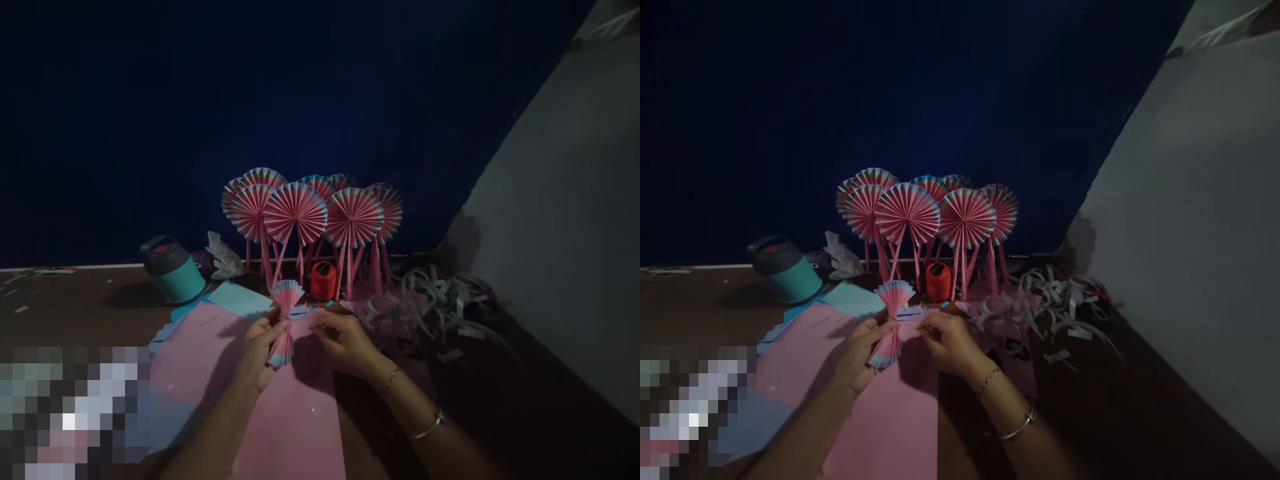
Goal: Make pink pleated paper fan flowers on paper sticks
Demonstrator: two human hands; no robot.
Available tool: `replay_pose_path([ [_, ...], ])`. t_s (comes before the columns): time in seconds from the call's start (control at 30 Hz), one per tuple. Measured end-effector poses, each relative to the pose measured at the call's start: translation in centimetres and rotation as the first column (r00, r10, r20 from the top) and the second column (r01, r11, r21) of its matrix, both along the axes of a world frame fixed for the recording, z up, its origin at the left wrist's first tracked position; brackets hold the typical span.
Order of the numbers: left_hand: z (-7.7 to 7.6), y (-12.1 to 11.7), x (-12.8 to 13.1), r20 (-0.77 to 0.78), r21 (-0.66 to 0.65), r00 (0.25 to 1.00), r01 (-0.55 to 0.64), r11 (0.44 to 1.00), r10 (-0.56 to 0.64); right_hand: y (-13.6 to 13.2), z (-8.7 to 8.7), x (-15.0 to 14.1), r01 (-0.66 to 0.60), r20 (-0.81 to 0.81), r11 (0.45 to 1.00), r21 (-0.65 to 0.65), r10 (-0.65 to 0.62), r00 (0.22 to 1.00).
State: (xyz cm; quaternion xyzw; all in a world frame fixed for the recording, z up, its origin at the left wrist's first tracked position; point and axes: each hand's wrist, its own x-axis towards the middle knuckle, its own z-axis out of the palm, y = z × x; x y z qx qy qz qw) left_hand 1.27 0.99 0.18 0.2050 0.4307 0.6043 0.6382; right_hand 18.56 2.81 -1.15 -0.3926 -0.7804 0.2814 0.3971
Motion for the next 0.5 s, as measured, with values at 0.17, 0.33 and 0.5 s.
replay_pose_path([
  [0.17, -0.5, 0.0, 0.1, -0.021, -0.022, 0.999, 0.028, 0.999, -0.029, -0.5, 0.4, -0.1, 0.083, 0.117, 0.995, 0.063, -0.090, 0.989],
  [0.33, -1.3, -0.2, 0.6, -0.071, 0.014, 0.995, 0.069, 0.998, -0.068, -1.5, 0.1, -1.1, 0.102, 0.235, 0.972, 0.213, -0.152, 0.960],
  [0.5, -1.1, -0.1, 0.4, -0.132, 0.015, 0.990, 0.049, 0.999, -0.046, -1.3, -0.3, -1.1, 0.132, 0.239, 0.964, 0.231, -0.188, 0.953],
])
